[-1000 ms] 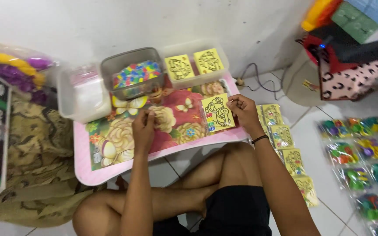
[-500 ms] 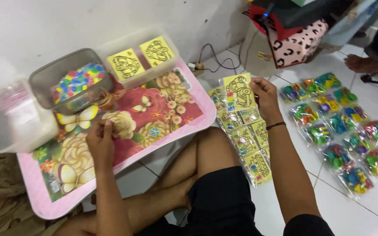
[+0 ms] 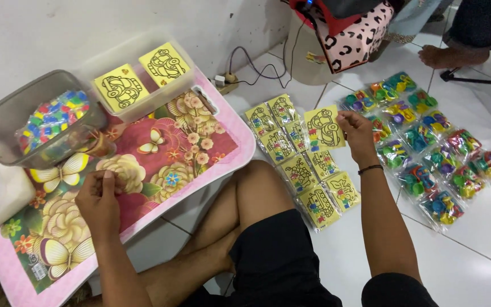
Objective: The person packages small toy cards by placing a yellow card into a clear plastic bag, adding a few small colorful blocks from a container, and then sealing the bag.
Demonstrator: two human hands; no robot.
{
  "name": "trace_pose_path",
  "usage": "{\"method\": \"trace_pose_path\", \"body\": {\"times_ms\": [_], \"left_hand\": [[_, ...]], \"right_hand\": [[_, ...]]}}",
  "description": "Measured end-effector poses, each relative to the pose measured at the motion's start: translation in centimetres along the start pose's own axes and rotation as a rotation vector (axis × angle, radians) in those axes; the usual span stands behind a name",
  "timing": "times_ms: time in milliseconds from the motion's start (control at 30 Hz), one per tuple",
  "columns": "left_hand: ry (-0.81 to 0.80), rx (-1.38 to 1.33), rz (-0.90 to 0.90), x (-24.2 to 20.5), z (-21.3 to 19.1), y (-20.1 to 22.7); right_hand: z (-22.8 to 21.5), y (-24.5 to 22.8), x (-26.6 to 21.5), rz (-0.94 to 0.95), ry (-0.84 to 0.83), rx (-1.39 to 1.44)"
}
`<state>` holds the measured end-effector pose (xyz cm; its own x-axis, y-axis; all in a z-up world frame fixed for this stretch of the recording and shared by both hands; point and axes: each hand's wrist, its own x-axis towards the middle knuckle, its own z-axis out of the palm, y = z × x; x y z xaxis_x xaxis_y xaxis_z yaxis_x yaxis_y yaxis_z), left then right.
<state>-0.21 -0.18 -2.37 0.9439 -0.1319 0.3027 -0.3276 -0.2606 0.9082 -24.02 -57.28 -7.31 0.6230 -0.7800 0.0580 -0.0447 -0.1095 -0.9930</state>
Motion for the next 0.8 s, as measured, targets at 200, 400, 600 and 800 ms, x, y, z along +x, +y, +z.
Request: {"method": "trace_pose_path", "body": {"times_ms": [200, 400, 600, 800], "left_hand": [[-0.009, 0.001, -0.009, -0.2, 0.2, 0.7], [-0.031, -0.022, -0.116, -0.2, 0.4, 2.9], [-0.042, -0.025, -0.099, -0.4, 0.3, 2.4], [-0.037, -0.038, -0.127, -0.3, 0.4, 2.5]], "right_hand": [[-1.9, 2.3, -1.7, 0.054, 0.038, -0.043], [-3.4, 2.6, -4.2, 0.093, -0.030, -0.013], [-5.2, 4.4, -5.9, 0.148, -0.008, -0.101], [-7.6, 6.9, -7.8, 0.149, -0.019, -0.245]]}}
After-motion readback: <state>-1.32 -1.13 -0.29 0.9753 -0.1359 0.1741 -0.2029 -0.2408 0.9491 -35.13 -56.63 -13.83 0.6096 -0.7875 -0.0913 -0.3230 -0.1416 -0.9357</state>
